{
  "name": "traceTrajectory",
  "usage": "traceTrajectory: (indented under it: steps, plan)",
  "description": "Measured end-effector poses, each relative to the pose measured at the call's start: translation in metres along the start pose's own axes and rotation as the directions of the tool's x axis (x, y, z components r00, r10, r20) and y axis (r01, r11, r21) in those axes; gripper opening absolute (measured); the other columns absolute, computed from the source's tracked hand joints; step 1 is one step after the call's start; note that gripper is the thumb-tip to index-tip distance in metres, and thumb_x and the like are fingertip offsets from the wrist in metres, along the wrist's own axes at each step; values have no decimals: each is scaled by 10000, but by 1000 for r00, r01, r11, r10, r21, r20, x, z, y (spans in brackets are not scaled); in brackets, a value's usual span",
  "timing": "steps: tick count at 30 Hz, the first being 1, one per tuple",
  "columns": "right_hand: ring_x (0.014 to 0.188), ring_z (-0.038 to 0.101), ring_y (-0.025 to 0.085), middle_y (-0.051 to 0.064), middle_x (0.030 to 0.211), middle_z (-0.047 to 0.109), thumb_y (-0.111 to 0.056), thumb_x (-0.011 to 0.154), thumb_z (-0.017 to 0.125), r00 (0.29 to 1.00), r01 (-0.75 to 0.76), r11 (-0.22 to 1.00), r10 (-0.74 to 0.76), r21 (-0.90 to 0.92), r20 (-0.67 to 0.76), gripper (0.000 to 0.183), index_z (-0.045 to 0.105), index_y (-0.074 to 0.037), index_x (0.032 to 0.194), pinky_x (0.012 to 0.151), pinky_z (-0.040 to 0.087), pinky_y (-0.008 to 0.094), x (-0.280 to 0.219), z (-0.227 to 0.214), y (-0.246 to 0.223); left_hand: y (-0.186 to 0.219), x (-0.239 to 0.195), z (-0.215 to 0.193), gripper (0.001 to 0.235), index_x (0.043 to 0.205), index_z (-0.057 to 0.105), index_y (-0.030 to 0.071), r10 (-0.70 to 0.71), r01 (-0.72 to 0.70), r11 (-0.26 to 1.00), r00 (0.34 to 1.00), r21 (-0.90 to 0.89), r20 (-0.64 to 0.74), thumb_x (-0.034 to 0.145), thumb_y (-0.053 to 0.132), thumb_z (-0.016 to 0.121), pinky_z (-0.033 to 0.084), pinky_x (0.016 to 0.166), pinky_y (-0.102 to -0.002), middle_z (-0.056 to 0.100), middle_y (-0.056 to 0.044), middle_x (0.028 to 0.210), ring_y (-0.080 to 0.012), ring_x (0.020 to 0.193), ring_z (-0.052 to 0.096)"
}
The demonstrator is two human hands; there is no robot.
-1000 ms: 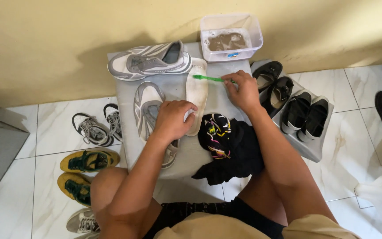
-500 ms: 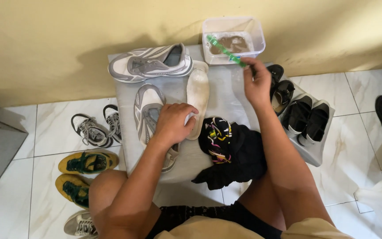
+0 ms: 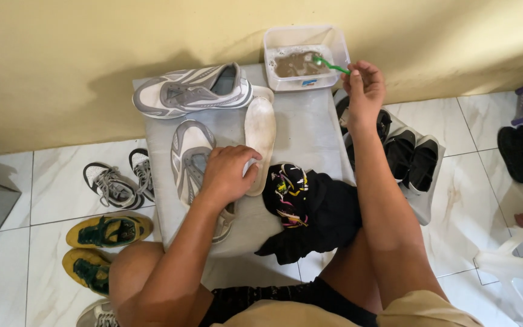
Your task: The person cleans a white shoe insole using a green toothbrush dipped in soapy water. They scrub the insole thoroughly and then wipe it with a black cloth.
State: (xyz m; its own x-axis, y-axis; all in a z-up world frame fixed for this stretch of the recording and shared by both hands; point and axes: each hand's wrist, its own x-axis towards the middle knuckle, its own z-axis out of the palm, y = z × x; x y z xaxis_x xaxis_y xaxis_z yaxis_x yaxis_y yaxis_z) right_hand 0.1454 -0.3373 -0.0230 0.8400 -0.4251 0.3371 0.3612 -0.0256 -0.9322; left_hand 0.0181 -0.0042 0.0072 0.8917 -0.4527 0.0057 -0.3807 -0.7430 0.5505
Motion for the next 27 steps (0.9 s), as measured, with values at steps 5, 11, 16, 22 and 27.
traceTrajectory:
  steps: [5, 11, 16, 22, 27]
  plan:
    - [1054, 716, 105, 14, 1296, 644, -246, 1085, 503, 997, -57, 998, 58, -23, 51, 238, 543, -193, 1314, 894, 564, 258, -1, -1, -9, 0, 1, 5, 257, 1132, 721, 208, 3, -3, 1000, 1000, 10, -22, 947, 288, 561, 382, 1033, -470, 742, -26, 1153, -283, 1106, 665]
    - [1027, 692, 126, 7, 1306, 592, -262, 1070, 537, 994, -67, 997, 69, -35, 86, 317, 490, -198, 1377, 822, 518, 264, -1, 0, -12, -2, 3, 10, 268, 1115, 728, 212, 17, -15, 999, 998, 31, -53, 914, 279, 564, 388, 992, -472, 747, -4, 1149, -293, 1072, 648]
    - [955, 705, 108, 16, 1315, 579, -210, 1070, 527, 992, -81, 996, 85, -45, 97, 311, 480, -183, 1376, 799, 509, 255, -4, 2, -15, -2, 2, 8, 263, 1121, 726, 216, 5, -4, 999, 999, 34, -43, 916, 277, 572, 384, 1005, -470, 744, -7, 1149, -294, 1076, 645]
    - [635, 516, 72, 14, 1138, 507, -135, 1024, 645, 989, -72, 991, 57, -109, -133, 460, 484, -210, 1448, 575, 514, 221, -9, -5, -8, -2, 1, 7, 269, 1129, 723, 201, 9, -8, 1000, 999, 21, -39, 934, 269, 551, 387, 1013, -485, 744, -4, 1169, -286, 1091, 648]
    - [883, 656, 281, 80, 908, 663, 14, 996, 672, 887, 312, 892, -149, -328, 438, 110, 697, -93, 997, 848, 533, 361, -57, 2, -52, 3, -5, -5, 153, 1046, 716, 206, 197, -198, 980, 967, 8, -161, 921, 240, 636, 498, 914, -448, 730, -45, 1034, -295, 1043, 685]
